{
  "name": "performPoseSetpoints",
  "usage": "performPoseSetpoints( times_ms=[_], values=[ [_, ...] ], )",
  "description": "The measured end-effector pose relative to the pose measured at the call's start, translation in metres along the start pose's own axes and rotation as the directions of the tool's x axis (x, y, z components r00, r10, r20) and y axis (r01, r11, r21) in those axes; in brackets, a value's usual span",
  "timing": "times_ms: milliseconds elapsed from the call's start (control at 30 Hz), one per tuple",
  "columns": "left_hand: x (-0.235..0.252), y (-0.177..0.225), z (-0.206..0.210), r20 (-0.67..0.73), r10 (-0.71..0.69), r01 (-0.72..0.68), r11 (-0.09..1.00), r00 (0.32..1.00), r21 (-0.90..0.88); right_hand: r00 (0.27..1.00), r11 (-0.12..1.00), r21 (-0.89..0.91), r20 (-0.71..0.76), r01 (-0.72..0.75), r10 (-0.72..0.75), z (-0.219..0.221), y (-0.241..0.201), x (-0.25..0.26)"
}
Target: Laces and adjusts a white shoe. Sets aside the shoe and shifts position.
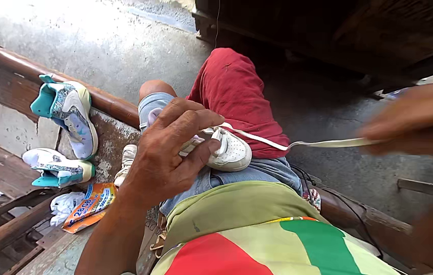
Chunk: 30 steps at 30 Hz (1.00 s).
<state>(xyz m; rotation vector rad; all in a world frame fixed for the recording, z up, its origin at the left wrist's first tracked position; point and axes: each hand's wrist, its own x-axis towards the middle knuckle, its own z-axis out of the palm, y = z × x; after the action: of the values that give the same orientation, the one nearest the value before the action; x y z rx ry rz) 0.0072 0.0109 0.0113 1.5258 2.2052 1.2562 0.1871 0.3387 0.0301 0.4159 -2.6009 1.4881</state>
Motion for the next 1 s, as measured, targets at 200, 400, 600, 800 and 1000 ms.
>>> performPoseSetpoints(
  times_ms=[200, 400, 600, 800, 1000],
  values=[
    [0.004, 0.012, 0.022, -0.083, -0.122, 0.079, 0.913, 0.989, -0.4, 0.994, 0.98, 0.188, 0.105, -0.061, 0.041, 0.096, -0.006, 0.085],
    [-0.01, 0.0, 0.029, -0.119, -0.349, 0.244, 0.824, 0.93, -0.512, 0.983, 0.948, 0.264, 0.001, -0.175, 0.181, 0.127, 0.001, 0.093],
    [-0.01, 0.002, 0.033, -0.126, -0.39, 0.301, 0.846, 0.912, -0.439, 0.966, 0.947, 0.208, -0.034, -0.243, 0.255, 0.139, -0.001, 0.09],
    [-0.01, 0.0, 0.03, -0.08, -0.388, 0.334, 0.868, 0.918, -0.368, 0.974, 0.972, 0.114, -0.07, -0.206, 0.215, 0.145, -0.002, 0.088],
    [-0.008, 0.001, 0.026, -0.053, -0.334, 0.306, 0.907, 0.941, -0.289, 0.979, 0.981, 0.097, -0.103, -0.166, 0.176, 0.151, -0.004, 0.088]
  ],
)
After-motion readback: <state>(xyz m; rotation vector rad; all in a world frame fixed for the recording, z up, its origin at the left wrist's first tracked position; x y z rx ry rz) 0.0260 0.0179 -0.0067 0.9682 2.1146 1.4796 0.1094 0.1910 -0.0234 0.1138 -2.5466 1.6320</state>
